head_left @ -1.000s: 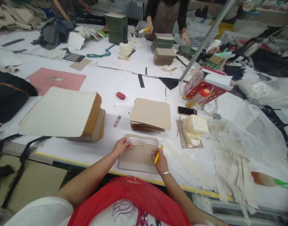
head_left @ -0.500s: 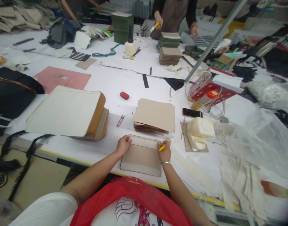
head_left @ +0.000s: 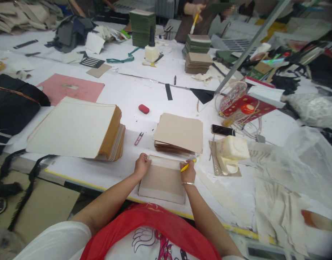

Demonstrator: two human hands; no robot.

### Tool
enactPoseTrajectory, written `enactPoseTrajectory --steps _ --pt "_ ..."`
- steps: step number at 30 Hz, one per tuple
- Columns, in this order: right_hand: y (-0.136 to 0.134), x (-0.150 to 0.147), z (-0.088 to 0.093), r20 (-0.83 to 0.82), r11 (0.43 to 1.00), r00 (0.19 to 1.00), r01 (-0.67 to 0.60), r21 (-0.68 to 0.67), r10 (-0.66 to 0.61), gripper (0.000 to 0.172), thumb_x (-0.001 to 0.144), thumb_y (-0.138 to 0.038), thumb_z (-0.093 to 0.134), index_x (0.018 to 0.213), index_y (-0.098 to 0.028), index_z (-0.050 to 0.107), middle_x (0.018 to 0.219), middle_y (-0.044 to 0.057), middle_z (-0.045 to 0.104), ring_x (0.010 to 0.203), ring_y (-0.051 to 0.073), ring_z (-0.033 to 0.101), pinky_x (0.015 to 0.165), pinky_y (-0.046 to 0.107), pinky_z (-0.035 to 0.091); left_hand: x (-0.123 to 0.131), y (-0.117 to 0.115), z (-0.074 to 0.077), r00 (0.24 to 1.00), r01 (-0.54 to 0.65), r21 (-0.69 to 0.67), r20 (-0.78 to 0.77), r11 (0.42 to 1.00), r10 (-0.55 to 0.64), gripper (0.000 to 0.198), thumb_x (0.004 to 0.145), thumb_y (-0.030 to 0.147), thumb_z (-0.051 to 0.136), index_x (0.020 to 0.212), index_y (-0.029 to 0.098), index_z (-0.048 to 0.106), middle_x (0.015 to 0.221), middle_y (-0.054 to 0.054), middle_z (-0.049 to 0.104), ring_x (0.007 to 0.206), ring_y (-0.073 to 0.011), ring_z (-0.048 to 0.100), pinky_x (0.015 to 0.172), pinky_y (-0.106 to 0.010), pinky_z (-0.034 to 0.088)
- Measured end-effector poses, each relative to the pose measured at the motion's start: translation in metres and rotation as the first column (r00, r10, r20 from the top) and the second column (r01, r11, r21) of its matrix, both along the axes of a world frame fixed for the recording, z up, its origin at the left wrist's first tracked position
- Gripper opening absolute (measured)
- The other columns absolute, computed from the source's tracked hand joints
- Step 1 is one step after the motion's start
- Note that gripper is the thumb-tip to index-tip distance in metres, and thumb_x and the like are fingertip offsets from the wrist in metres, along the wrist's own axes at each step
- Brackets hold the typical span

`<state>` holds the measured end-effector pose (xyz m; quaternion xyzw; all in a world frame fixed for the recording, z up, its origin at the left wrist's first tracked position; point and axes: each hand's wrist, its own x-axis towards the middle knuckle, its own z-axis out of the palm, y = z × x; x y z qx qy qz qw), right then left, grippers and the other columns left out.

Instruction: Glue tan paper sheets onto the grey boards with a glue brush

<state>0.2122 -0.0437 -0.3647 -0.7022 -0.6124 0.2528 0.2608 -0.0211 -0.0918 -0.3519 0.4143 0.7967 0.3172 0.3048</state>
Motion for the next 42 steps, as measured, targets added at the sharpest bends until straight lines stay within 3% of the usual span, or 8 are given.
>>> enactPoseTrajectory --steps 15,18,21,24,27,32,37,42 --pt "-0.002 0.006 -0.005 0.125 0.998 0.992 0.0 0.062 -0.007 0.038 0.074 -0.043 0.046 0.103 -0.019 0.042 0.075 0.001 0.057 0.068 0.017 0.055 0.06 0.025 0.038 -0.005 -0.002 0.006 0.968 0.059 -0.05 -0.242 0.997 -0.069 0.029 0.072 0.027 0.053 0.099 0.019 0.044 0.065 0.003 0.052 0.06 -0.0132 0.052 0.056 -0.023 0.037" --pt "-0.008 0.026 0.004 0.149 0.994 0.985 0.08 0.08 -0.091 0.043 0.073 -0.047 0.046 0.104 -0.017 0.042 0.075 0.002 0.057 0.065 0.017 0.055 0.06 0.026 0.037 -0.014 -0.026 0.035 0.919 0.181 0.097 -0.372 0.979 -0.133 0.028 0.076 0.025 0.05 0.102 0.018 0.043 0.07 0.001 0.051 0.064 -0.0128 0.052 0.059 -0.024 0.04" --pt "-0.02 0.049 0.015 0.134 0.987 0.98 0.136 0.091 -0.147 0.042 0.074 -0.046 0.045 0.104 -0.016 0.041 0.075 0.002 0.058 0.064 0.017 0.055 0.059 0.027 0.038 -0.036 -0.063 0.082 0.821 0.403 0.337 -0.544 0.851 -0.173 0.028 0.076 0.025 0.053 0.102 0.019 0.044 0.074 0.0 0.051 0.067 -0.0122 0.052 0.064 -0.025 0.043" --pt "-0.035 0.061 0.022 0.117 0.982 0.983 0.124 0.143 -0.141 0.041 0.075 -0.047 0.043 0.102 -0.017 0.041 0.077 0.004 0.059 0.066 0.019 0.057 0.058 0.028 0.04 -0.074 -0.089 0.131 0.699 0.486 0.505 -0.714 0.714 0.029 0.039 0.069 0.027 0.064 0.102 0.02 0.045 0.088 -0.005 0.055 0.086 -0.0177 0.054 0.077 -0.033 0.043" --pt "-0.047 0.058 0.026 0.07 0.977 0.995 0.049 0.209 -0.065 0.042 0.075 -0.05 0.042 0.102 -0.017 0.041 0.078 0.006 0.06 0.069 0.021 0.059 0.059 0.03 0.043 -0.125 -0.092 0.169 0.569 0.394 0.462 -0.802 0.795 0.184 0.055 0.065 0.034 0.066 0.113 0.019 0.042 0.114 -0.014 0.049 0.111 -0.0279 0.043 0.091 -0.045 0.034" --pt "-0.062 0.029 0.044 -0.097 0.973 0.99 -0.079 0.216 0.102 0.035 0.075 -0.048 0.045 0.096 -0.02 0.041 0.083 0.007 0.06 0.073 0.021 0.061 0.062 0.032 0.047 -0.179 -0.093 0.2 0.472 0.342 0.115 -0.879 0.933 -0.065 0.051 0.07 0.023 0.053 0.12 0.02 0.044 0.111 -0.013 0.053 0.105 -0.0291 0.046 0.088 -0.044 0.037" --pt "-0.087 0.004 0.079 -0.284 0.963 0.926 -0.207 0.175 0.25 0.027 0.078 -0.042 0.048 0.093 -0.021 0.042 0.083 0.006 0.061 0.074 0.018 0.062 0.065 0.031 0.048 -0.13 -0.123 0.197 0.435 0.572 0.108 -0.88 0.813 -0.189 0.046 0.076 0.016 0.044 0.119 0.029 0.047 0.096 -0.007 0.059 0.089 -0.023 0.053 0.081 -0.039 0.041" --pt "-0.108 -0.01 0.095 -0.531 0.932 0.774 -0.351 0.094 0.345 0.024 0.08 -0.038 0.046 0.095 -0.023 0.036 0.094 0.005 0.06 0.068 0.013 0.06 0.061 0.027 0.048 -0.029 -0.14 0.149 0.362 0.799 0.101 -0.868 0.593 -0.34 0.046 0.081 0.014 0.04 0.125 0.028 0.04 0.099 -0.007 0.059 0.09 -0.0206 0.051 0.078 -0.038 0.039"
